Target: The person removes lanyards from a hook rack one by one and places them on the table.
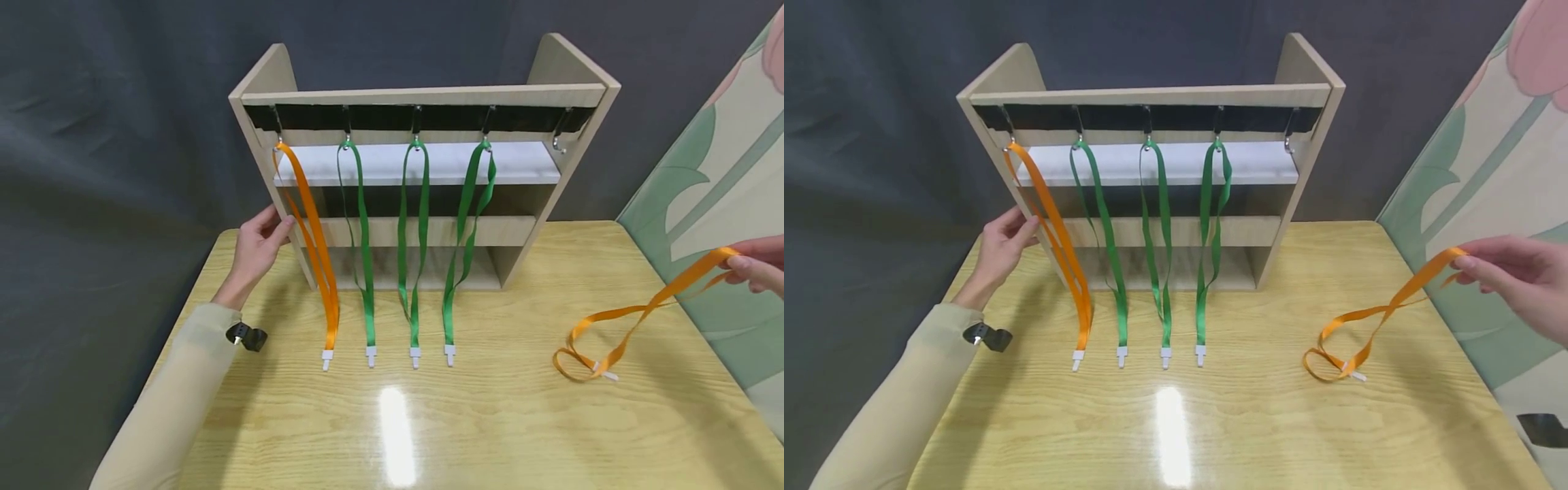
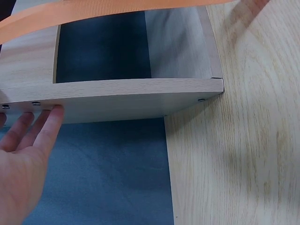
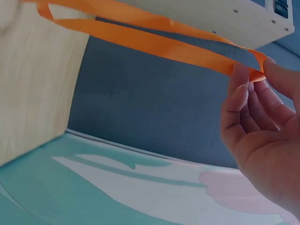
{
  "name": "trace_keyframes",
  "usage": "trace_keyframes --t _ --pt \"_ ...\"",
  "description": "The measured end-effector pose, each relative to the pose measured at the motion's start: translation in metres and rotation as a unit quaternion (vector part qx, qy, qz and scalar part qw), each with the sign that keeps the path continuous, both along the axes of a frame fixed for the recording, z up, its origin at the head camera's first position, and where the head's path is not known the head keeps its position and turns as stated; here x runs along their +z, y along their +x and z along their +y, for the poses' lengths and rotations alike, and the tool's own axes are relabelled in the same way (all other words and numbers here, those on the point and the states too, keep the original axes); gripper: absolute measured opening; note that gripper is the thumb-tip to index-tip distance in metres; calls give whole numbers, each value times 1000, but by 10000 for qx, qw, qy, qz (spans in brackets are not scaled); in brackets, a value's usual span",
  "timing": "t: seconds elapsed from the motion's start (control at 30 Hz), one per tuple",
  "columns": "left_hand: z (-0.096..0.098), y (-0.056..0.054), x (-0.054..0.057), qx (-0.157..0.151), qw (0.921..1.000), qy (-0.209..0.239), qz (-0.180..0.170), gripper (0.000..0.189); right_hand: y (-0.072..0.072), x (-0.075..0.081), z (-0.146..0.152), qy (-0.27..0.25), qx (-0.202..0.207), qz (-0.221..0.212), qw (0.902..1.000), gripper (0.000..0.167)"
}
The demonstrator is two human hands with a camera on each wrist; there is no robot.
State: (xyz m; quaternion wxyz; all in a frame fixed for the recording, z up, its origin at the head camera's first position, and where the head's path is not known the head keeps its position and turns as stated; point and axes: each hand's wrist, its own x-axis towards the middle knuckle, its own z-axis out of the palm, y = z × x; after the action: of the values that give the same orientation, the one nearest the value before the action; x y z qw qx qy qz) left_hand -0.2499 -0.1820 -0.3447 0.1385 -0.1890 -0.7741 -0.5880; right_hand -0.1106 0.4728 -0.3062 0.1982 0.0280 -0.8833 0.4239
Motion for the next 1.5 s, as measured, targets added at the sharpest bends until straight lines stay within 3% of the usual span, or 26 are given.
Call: trace_keyframes --t 0.23,0.53,0.77,0.9,1.2,1.5 --pt "3 -2 1 -8 10000 -30 14 42 13 -11 -22 -98 483 -213 9986 43" --pt "4 0 1 23 9999 -124 -14 43 18 -31 -29 910 952 -838 9877 18" --pt "3 0 1 34 9999 -95 -5 42 19 -38 -32 767 1007 -1438 9815 16" --pt "2 0 0 19 10000 -3 -58 43 19 -41 -35 729 1026 -1514 9804 15" --pt "-1 0 -1 -17 9999 49 -93 44 17 -58 -41 1181 992 -1628 9745 15" --pt "-1 0 -1 16 10000 16 -72 43 17 -79 -48 1071 1448 -1985 9634 17"
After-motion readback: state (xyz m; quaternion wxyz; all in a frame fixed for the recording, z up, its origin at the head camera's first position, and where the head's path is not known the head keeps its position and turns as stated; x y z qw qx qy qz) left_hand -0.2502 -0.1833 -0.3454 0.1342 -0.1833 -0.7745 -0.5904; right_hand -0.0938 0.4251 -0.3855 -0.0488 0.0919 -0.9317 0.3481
